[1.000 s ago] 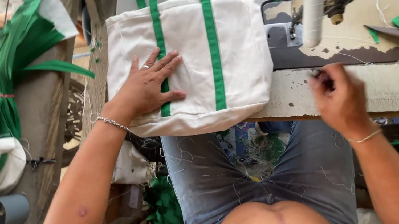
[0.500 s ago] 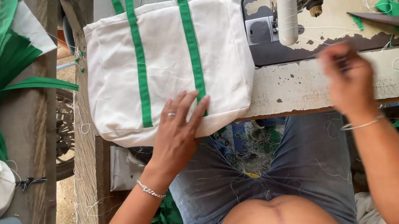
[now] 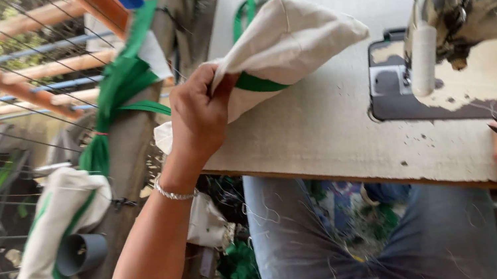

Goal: Sewing and finishing a canvas tote bag using an industrial sewing machine and thread snips.

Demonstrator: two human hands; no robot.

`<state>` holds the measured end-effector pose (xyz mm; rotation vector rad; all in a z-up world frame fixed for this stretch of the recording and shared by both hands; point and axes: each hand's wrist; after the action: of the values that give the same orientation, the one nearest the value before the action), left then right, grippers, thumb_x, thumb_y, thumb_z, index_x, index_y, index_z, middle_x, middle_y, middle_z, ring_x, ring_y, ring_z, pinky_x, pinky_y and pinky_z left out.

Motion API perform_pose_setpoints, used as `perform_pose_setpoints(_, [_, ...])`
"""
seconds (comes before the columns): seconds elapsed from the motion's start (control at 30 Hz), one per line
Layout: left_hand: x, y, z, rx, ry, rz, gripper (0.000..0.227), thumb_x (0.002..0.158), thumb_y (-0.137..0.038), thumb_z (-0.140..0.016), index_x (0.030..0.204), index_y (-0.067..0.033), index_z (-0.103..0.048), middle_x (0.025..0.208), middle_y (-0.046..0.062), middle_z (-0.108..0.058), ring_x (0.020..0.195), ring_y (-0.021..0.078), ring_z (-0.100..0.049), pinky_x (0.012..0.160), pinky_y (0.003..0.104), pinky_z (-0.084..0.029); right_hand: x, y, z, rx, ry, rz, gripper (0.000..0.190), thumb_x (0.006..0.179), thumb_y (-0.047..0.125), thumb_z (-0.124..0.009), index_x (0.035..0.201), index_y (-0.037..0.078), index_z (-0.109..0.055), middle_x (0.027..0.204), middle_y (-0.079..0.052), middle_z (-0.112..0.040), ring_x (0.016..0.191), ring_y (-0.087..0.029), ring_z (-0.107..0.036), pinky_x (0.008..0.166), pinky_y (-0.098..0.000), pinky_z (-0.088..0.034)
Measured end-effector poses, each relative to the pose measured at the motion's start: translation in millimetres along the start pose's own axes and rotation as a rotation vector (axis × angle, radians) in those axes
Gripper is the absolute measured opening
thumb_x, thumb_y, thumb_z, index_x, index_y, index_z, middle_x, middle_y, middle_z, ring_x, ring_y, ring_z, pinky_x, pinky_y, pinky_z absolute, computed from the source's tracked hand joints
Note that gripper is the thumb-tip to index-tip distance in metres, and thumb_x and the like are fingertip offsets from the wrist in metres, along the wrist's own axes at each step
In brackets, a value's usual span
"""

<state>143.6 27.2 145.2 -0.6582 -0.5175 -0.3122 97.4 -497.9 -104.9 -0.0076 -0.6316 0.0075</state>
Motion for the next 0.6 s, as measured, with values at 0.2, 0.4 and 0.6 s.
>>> perform_pose_setpoints(0.2, [70.2,-21.4,61.8,-0.512,-0.204,0.293,0.042,0.102,-0.034,-0.062,0.068,-0.0237,-0.039,0.055,-0.010,-0.030,0.049,0.0025,-0.023,0.044,0.027,-0.016,-16.1,-20.0,-48.9,0.303,0.045,-0.026,0.025,0.114,0.006,-0.083,0.135,-0.007,-0.078,0.116,-0.019,-0.068,0.110,-0.032,-0.066,0.101,-0.0395,-0.055])
perform_pose_setpoints(0.4, [94.7,-16.1,103.3,-1.064,-0.557,0.365,0.021,0.084,-0.024,-0.074,0.084,-0.0027,-0.072,0.084,0.011,-0.077,0.076,0.0199,-0.072,0.068,0.036,-0.061,-37.3,-37.5,-102.1,0.734,0.106,-0.205,0.023,0.128,-0.010,-0.066,0.149,-0.013,-0.056,0.127,-0.030,-0.058,0.106,-0.039,-0.059,0.090,-0.0447,-0.050])
perform_pose_setpoints(0.6, [40.8,2.4,55.0,-0.703,-0.596,0.953,0.043,0.089,-0.046,-0.055,0.096,-0.0075,-0.074,0.094,0.007,-0.073,0.086,0.0194,-0.068,0.068,0.035,-0.058,-25.4,-26.3,-66.3,0.520,0.124,-0.103,0.033,0.118,-0.013,-0.073,0.149,-0.015,-0.061,0.121,-0.031,-0.064,0.107,-0.042,-0.067,0.094,-0.0503,-0.058])
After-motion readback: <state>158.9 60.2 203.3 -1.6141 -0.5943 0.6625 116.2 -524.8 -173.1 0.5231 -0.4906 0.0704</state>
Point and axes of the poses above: each hand's wrist, its own x-axis towards the middle knuckle, its own z-axis out of the back of the hand, y = z × x
